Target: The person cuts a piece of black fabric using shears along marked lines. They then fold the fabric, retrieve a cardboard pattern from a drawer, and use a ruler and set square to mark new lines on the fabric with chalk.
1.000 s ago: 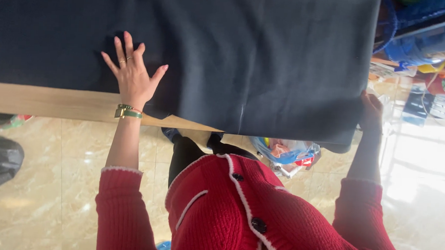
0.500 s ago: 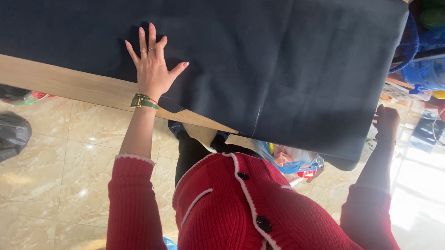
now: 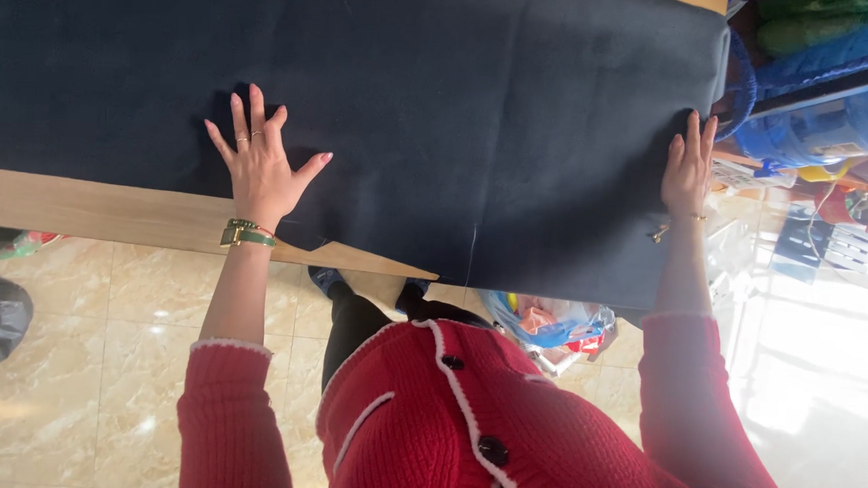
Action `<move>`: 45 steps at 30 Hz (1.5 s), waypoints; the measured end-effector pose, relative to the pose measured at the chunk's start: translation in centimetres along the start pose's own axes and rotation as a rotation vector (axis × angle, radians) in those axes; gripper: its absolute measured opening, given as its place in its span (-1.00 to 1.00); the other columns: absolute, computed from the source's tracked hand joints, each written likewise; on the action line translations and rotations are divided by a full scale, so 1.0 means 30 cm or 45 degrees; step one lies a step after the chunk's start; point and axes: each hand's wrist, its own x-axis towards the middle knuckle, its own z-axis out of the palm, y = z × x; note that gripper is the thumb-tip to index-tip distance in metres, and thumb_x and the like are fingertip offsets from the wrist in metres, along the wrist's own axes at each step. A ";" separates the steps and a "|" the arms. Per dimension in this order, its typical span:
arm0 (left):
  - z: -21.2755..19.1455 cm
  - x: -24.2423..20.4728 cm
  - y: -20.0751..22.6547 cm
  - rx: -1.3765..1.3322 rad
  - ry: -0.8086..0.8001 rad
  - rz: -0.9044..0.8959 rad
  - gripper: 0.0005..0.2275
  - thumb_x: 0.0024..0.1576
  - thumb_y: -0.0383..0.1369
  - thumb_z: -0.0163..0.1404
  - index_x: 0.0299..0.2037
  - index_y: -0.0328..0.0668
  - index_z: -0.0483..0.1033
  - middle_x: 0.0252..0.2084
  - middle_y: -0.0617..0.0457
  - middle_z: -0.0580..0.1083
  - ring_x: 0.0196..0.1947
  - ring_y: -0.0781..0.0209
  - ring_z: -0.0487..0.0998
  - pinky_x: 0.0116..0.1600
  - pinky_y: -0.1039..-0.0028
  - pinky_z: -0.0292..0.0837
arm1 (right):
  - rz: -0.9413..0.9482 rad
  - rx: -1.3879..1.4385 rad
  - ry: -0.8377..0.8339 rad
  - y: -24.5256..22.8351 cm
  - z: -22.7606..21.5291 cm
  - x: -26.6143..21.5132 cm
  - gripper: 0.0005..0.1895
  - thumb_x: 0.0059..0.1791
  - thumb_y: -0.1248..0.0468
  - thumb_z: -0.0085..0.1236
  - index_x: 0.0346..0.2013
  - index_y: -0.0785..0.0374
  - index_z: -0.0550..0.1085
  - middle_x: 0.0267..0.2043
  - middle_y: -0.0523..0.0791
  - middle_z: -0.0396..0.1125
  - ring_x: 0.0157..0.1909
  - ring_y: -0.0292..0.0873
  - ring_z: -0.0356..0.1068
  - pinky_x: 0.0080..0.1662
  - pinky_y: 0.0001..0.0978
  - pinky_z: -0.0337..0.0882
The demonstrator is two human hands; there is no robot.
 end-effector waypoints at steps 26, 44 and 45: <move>-0.007 -0.012 0.009 0.102 0.103 0.080 -0.33 0.23 0.13 0.08 0.36 -0.22 0.27 0.56 -0.27 -0.04 0.54 -0.30 -0.17 0.39 -0.44 -0.36 | -0.330 0.159 -0.056 0.181 0.144 0.545 -0.49 0.29 0.08 -0.38 0.53 0.12 0.01 0.56 -0.02 -0.04 0.53 0.12 -0.20 0.40 -0.01 0.00; 0.022 -0.015 -0.024 0.068 0.161 0.068 -0.31 0.21 0.18 0.11 0.36 -0.16 0.31 0.55 -0.23 -0.04 0.53 -0.28 -0.17 0.41 -0.43 -0.39 | -0.380 -0.135 -0.018 -0.471 0.196 0.000 -0.38 0.19 0.11 0.03 0.54 0.04 0.12 0.57 0.17 -0.27 0.53 0.41 -0.26 0.31 0.59 -0.09; 0.030 -0.016 -0.030 0.069 0.164 0.073 -0.31 0.21 0.18 0.11 0.36 -0.16 0.31 0.55 -0.23 -0.04 0.53 -0.28 -0.17 0.41 -0.43 -0.39 | -0.378 -0.134 -0.013 -0.546 0.180 -0.111 -0.38 0.19 0.11 0.03 0.54 0.04 0.12 0.57 0.17 -0.27 0.53 0.41 -0.26 0.31 0.59 -0.09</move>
